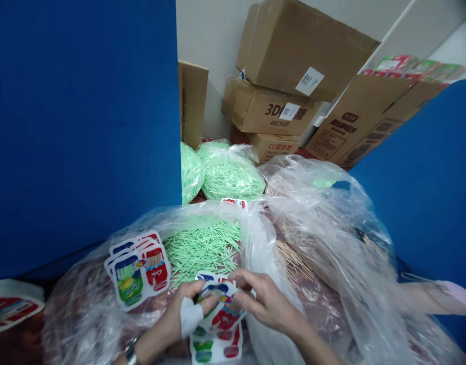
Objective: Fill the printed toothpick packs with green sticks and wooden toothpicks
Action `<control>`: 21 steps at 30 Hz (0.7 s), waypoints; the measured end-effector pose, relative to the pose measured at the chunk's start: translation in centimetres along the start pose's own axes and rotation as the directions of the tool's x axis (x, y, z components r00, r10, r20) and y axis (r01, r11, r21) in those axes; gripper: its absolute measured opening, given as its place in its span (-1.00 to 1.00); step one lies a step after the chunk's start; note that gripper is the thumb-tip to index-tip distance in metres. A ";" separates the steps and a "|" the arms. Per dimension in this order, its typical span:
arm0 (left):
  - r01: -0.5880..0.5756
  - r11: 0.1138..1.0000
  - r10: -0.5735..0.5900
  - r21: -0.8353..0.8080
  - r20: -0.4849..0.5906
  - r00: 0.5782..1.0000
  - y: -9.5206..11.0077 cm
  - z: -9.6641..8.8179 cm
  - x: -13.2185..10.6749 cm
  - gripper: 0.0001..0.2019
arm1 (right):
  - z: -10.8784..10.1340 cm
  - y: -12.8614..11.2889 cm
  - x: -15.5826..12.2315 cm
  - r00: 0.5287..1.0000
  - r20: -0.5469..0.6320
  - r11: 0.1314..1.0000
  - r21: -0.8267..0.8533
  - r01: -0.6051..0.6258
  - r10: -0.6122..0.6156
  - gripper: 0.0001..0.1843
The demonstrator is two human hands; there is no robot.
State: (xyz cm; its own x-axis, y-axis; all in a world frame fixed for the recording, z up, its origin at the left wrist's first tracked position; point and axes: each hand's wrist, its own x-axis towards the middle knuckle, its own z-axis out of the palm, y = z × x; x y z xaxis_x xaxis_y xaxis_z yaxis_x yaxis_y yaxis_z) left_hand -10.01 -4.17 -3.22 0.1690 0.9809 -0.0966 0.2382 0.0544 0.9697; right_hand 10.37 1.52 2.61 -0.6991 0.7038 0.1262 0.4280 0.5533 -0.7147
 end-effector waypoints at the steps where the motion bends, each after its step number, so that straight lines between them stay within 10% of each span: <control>1: -0.021 0.997 0.019 0.075 0.025 0.999 -0.2 0.0 -0.3 -0.77 | 0.4 -0.2 -0.1 1.000 0.029 1.000 -0.002 0.006 -0.006 -0.77; 8: -0.217 0.926 0.165 0.308 0.185 0.969 0.5 0.0 -1.5 -0.73 | 3.3 -1.5 0.0 0.978 -0.008 0.950 -0.240 0.198 -0.206 -0.58; 14: -0.060 0.974 0.040 0.217 0.097 0.995 0.3 -0.3 -1.3 -0.69 | 1.4 2.4 2.2 0.994 0.072 0.963 0.254 -0.093 0.077 -0.70; 21: 0.011 0.975 0.064 -0.220 0.329 0.942 -0.6 1.0 0.1 -0.81 | 2.5 9.3 3.7 0.948 0.144 0.866 -0.464 -0.189 0.284 -0.51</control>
State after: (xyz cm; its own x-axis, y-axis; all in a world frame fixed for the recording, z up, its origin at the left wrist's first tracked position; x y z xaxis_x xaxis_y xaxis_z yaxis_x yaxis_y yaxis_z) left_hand -9.19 -4.28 -4.08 0.4888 0.8663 -0.1030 0.0235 0.1049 0.9942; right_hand 10.36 8.15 -5.27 -0.6236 0.7603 -0.1819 0.7681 0.5527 -0.3234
